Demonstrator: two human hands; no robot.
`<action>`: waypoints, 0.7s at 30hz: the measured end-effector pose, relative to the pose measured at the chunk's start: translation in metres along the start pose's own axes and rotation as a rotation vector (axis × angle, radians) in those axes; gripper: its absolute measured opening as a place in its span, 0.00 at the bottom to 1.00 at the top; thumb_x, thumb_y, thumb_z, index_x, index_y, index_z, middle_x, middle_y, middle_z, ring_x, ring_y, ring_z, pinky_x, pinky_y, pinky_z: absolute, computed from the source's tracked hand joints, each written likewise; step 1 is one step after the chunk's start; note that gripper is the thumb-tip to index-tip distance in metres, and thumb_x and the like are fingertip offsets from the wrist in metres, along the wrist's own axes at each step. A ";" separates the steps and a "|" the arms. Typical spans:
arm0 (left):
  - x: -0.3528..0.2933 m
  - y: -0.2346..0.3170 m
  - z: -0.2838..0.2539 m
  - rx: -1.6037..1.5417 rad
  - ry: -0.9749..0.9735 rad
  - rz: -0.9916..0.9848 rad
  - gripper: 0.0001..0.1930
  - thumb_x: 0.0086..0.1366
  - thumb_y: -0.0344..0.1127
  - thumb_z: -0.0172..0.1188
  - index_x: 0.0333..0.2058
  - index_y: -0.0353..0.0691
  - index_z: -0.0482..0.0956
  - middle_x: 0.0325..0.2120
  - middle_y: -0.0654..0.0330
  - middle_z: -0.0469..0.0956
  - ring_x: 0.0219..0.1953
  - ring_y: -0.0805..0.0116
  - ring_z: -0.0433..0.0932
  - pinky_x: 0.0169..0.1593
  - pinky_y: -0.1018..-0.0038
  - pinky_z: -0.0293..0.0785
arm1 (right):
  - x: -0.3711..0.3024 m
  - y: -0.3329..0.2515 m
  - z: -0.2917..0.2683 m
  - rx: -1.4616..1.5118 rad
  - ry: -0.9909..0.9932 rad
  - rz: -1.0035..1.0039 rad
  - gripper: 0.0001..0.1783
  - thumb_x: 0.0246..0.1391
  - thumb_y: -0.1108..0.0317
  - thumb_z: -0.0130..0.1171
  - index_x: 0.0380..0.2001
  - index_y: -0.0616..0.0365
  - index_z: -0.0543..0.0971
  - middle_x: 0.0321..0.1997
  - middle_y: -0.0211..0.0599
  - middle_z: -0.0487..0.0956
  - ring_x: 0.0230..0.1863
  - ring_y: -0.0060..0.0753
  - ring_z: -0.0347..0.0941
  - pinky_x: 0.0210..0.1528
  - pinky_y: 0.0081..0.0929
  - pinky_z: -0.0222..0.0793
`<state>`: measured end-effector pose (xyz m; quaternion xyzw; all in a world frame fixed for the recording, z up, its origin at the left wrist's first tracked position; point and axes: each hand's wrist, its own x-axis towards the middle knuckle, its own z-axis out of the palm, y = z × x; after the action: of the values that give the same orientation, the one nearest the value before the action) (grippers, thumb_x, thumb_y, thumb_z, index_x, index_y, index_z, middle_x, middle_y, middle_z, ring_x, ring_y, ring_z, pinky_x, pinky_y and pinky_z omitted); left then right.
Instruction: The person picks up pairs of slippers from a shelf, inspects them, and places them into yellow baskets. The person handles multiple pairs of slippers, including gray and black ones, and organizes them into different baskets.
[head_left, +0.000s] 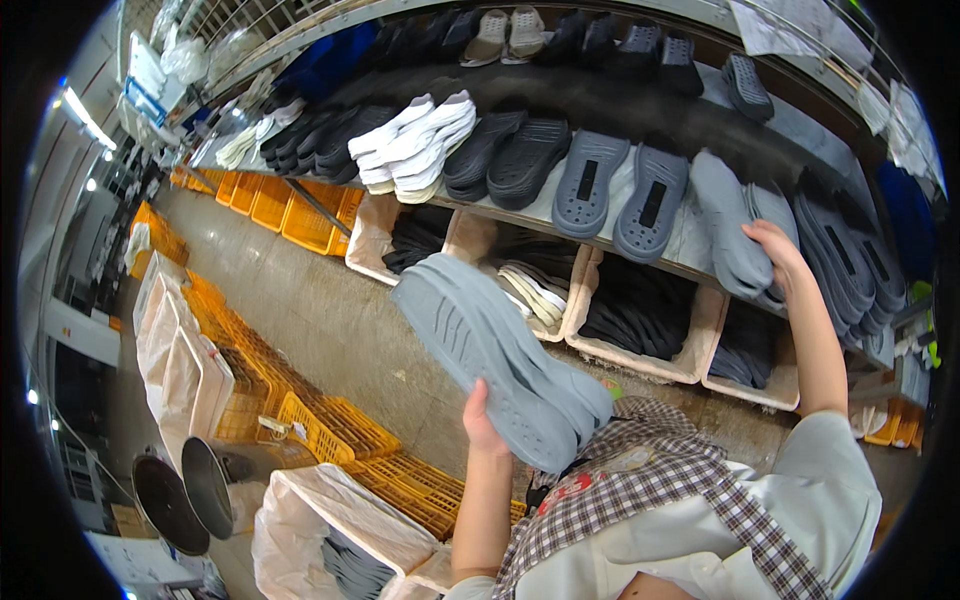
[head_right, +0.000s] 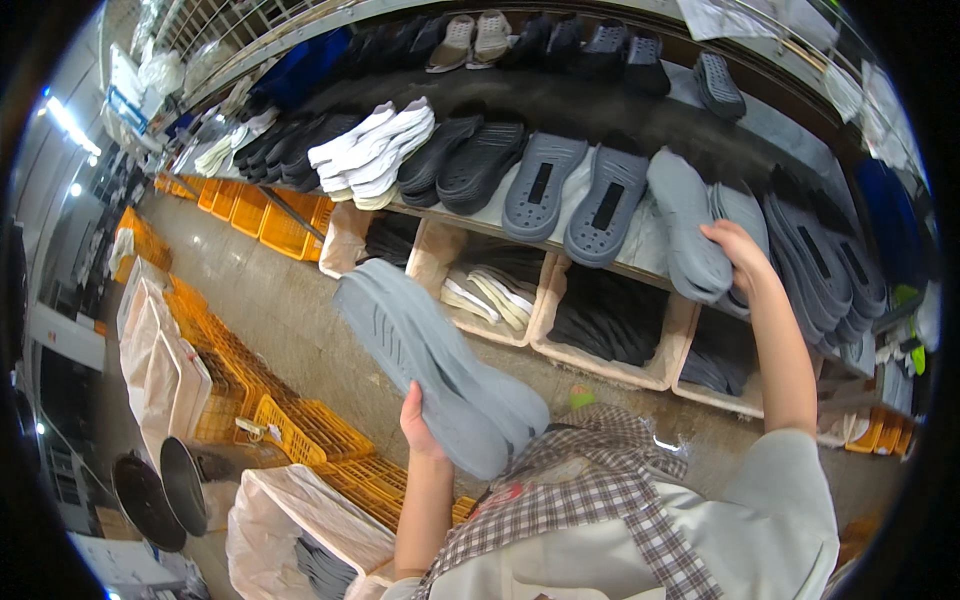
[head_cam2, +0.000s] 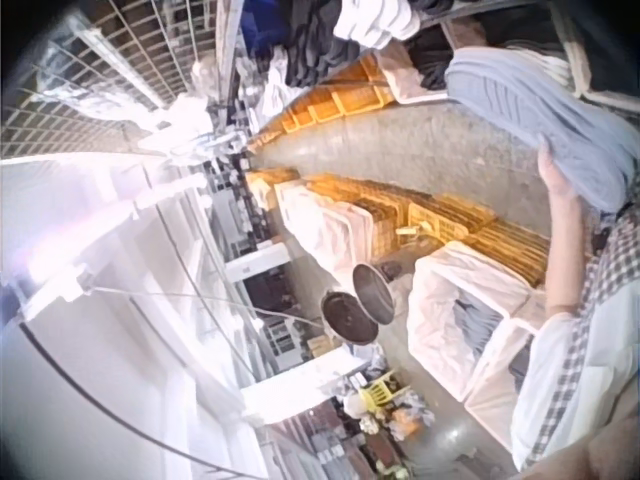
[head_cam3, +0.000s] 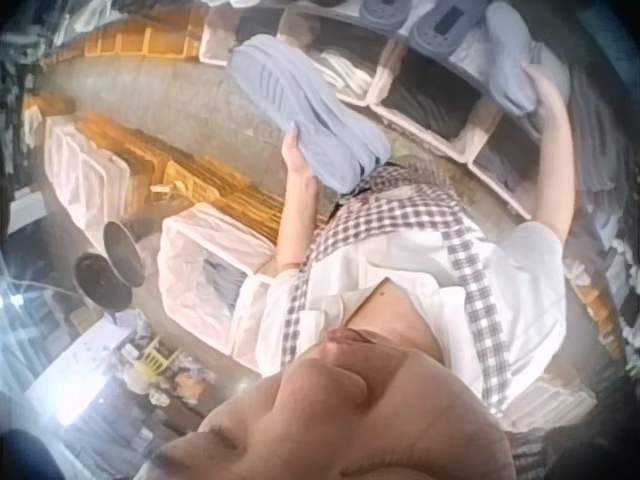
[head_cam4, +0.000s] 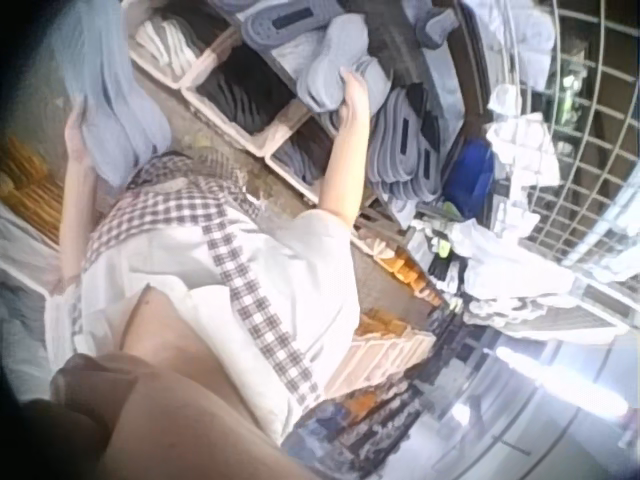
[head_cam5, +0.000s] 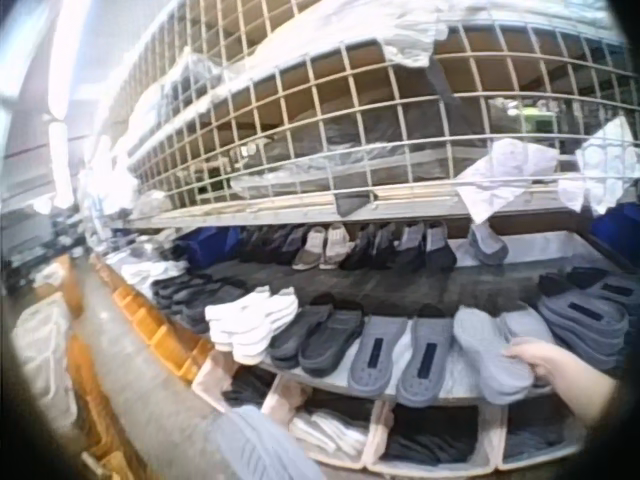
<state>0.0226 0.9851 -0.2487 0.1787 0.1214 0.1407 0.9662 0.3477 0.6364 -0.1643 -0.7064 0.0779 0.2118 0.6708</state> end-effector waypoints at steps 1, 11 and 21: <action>0.001 0.001 -0.001 0.043 0.029 0.003 0.29 0.62 0.46 0.50 0.57 0.34 0.62 0.54 0.47 0.67 0.56 0.51 0.66 0.58 0.54 0.63 | -0.020 -0.001 0.001 0.112 -0.015 -0.047 0.15 0.56 0.68 0.55 0.45 0.62 0.70 0.40 0.38 0.76 0.40 0.28 0.75 0.43 0.27 0.73; 0.010 -0.028 0.018 0.449 0.329 0.287 0.37 0.66 0.42 0.50 0.65 0.48 0.36 0.58 0.51 0.57 0.57 0.59 0.64 0.57 0.62 0.65 | -0.106 0.054 0.199 0.142 -0.924 -0.078 0.50 0.48 0.75 0.61 0.67 0.54 0.41 0.55 0.46 0.68 0.55 0.37 0.67 0.58 0.36 0.64; -0.053 -0.039 -0.055 0.849 0.523 0.546 0.42 0.67 0.60 0.40 0.65 0.42 0.30 0.62 0.48 0.50 0.63 0.57 0.57 0.63 0.63 0.57 | -0.119 0.140 0.303 0.064 -1.201 0.478 0.49 0.44 0.72 0.60 0.66 0.52 0.44 0.63 0.47 0.57 0.64 0.42 0.57 0.62 0.41 0.60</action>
<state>-0.0336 0.9511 -0.3038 0.5354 0.3520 0.3640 0.6760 0.1265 0.9010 -0.2477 -0.4078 -0.1492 0.7113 0.5527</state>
